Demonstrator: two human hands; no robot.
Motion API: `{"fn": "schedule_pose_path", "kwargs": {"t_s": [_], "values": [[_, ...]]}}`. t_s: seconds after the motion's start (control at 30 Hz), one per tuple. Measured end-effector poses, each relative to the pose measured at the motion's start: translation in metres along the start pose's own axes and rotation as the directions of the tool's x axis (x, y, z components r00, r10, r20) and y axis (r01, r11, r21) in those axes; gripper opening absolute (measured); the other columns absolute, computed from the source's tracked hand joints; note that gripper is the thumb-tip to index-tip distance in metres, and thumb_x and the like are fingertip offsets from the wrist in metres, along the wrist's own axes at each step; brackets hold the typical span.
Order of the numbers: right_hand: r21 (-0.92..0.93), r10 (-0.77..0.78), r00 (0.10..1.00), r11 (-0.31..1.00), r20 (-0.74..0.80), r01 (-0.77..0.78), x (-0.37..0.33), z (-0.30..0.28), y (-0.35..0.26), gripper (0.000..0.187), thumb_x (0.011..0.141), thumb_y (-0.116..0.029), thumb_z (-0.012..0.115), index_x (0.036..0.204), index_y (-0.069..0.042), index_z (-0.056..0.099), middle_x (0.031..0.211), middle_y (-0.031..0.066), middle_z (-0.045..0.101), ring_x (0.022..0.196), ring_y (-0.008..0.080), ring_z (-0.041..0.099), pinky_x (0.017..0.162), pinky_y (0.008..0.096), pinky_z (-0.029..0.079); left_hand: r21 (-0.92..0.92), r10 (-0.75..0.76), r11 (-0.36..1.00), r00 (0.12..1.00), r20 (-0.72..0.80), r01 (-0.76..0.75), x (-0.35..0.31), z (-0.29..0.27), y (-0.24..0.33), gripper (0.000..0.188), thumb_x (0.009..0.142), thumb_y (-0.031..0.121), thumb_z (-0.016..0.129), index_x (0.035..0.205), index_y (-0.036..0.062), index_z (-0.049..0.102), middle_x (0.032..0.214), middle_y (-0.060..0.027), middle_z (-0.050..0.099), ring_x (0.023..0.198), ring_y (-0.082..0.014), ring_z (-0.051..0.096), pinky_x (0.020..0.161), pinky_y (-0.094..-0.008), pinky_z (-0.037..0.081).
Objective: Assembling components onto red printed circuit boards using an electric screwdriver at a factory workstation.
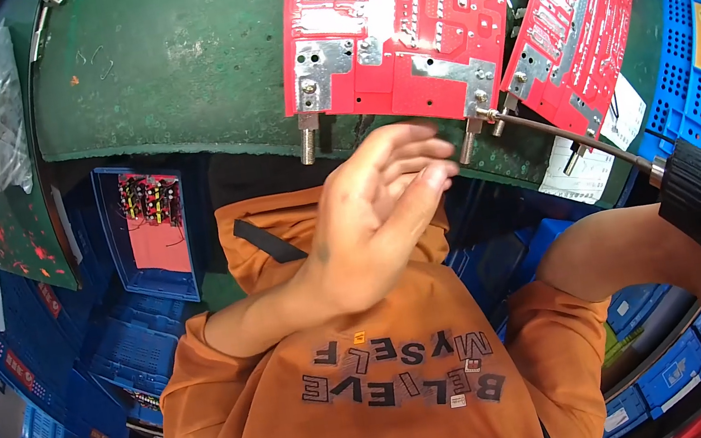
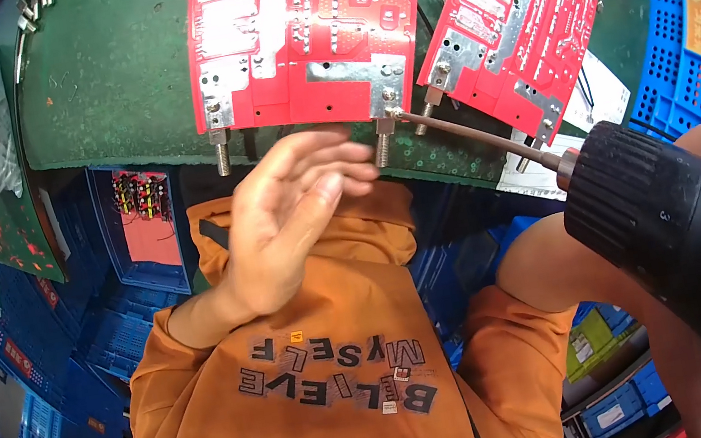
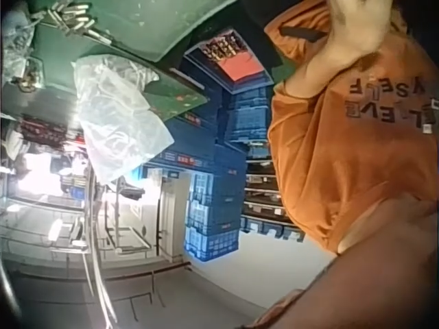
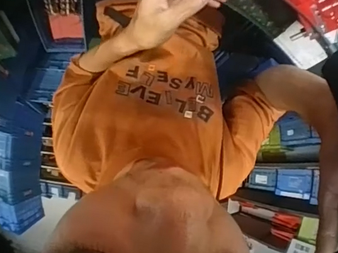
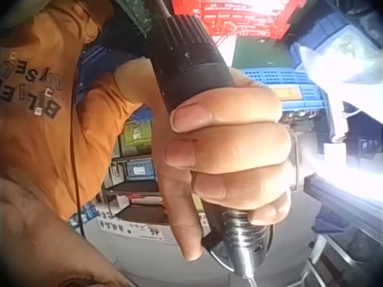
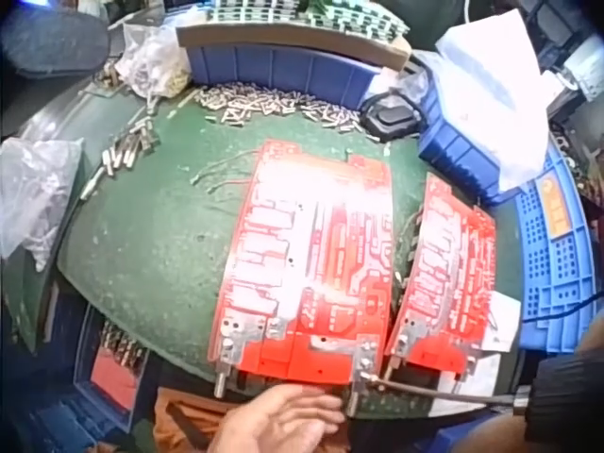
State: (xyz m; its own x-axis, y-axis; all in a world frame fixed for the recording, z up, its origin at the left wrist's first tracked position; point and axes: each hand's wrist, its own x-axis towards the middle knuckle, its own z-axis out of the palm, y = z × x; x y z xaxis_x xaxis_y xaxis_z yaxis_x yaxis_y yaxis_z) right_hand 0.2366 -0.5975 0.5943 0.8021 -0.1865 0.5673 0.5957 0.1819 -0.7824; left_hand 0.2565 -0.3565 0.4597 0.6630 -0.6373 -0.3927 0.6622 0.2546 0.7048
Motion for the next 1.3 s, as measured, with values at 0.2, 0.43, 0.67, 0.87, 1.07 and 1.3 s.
{"fn": "schedule_pose_path", "kwargs": {"t_s": [0.2, 0.43, 0.67, 0.87, 1.07, 1.3], "values": [[-0.009, 0.005, 0.999, 1.000, 0.053, -0.005, 0.015, 0.034, 0.018, 0.041, 0.081, -0.039, 0.064, 0.090, -0.006, 0.042, 0.062, -0.0019, 0.050, 0.053, 0.0130, 0.054, 0.047, 0.0267, 0.051, -0.206, -0.114, 0.971, 0.992, 0.047, 0.122, 0.033, 0.008, -0.013, 0.036, 0.097, 0.021, 0.039, 0.089, -0.0096, 0.056, 0.082, -0.0145, 0.062, 0.074, -0.0189, 0.064, 0.068, -0.0279, 0.054], [-0.022, 0.044, 0.992, 0.999, 0.114, -0.042, 0.023, 0.066, 0.042, 0.041, 0.081, -0.039, 0.064, 0.092, -0.005, 0.042, 0.062, -0.0012, 0.050, 0.053, 0.0136, 0.054, 0.046, 0.0271, 0.051, -0.087, -0.065, 0.994, 0.996, 0.067, 0.070, 0.035, 0.008, -0.013, 0.040, 0.097, 0.022, 0.038, 0.082, -0.0112, 0.056, 0.076, -0.0165, 0.062, 0.067, -0.0200, 0.065, 0.060, -0.0285, 0.055], [0.060, 0.058, 0.946, 0.995, 0.320, -0.082, 0.030, 0.050, 0.050, 0.032, 0.081, -0.029, 0.062, 0.089, -0.002, 0.048, 0.062, 0.0027, 0.058, 0.049, 0.0130, 0.058, 0.044, 0.0225, 0.052, -0.037, -0.058, 0.998, 0.998, 0.004, 0.058, 0.033, 0.011, -0.011, 0.036, 0.096, 0.017, 0.040, 0.081, -0.0120, 0.056, 0.075, -0.0157, 0.062, 0.067, -0.0195, 0.065, 0.059, -0.0278, 0.055], [-0.223, 0.212, 0.966, 0.959, 0.147, -0.176, 0.029, 0.067, 0.036, 0.011, 0.084, -0.007, 0.049, 0.079, -0.003, 0.058, 0.061, 0.0043, 0.063, 0.049, 0.0133, 0.062, 0.044, 0.0210, 0.052, 0.013, -0.081, 0.997, 0.997, -0.002, 0.081, 0.034, 0.012, -0.011, 0.035, 0.096, 0.015, 0.040, 0.084, -0.0123, 0.057, 0.077, -0.0157, 0.062, 0.069, -0.0188, 0.065, 0.061, -0.0267, 0.056], [-0.167, 0.204, 0.962, 0.970, 0.181, -0.174, 0.025, 0.069, 0.044, 0.012, 0.082, -0.017, 0.056, 0.081, -0.006, 0.053, 0.060, 0.0019, 0.058, 0.047, 0.0131, 0.058, 0.046, 0.0223, 0.049, -0.012, -0.062, 0.998, 0.998, -0.008, 0.062, 0.034, 0.014, -0.012, 0.034, 0.096, 0.015, 0.040, 0.083, -0.0116, 0.056, 0.076, -0.0148, 0.062, 0.068, -0.0182, 0.065, 0.060, -0.0261, 0.055], [-0.028, 0.158, 0.939, 0.987, 0.306, -0.156, 0.026, 0.068, 0.059, 0.038, 0.076, -0.037, 0.070, 0.080, -0.014, 0.039, 0.059, -0.0058, 0.051, 0.044, 0.0059, 0.051, 0.049, 0.0177, 0.045, -0.008, -0.064, 0.998, 0.998, -0.008, 0.064, 0.034, 0.013, -0.014, 0.034, 0.096, 0.015, 0.040, 0.082, -0.0109, 0.057, 0.075, -0.0141, 0.062, 0.067, -0.0176, 0.065, 0.059, -0.0255, 0.055]]}}
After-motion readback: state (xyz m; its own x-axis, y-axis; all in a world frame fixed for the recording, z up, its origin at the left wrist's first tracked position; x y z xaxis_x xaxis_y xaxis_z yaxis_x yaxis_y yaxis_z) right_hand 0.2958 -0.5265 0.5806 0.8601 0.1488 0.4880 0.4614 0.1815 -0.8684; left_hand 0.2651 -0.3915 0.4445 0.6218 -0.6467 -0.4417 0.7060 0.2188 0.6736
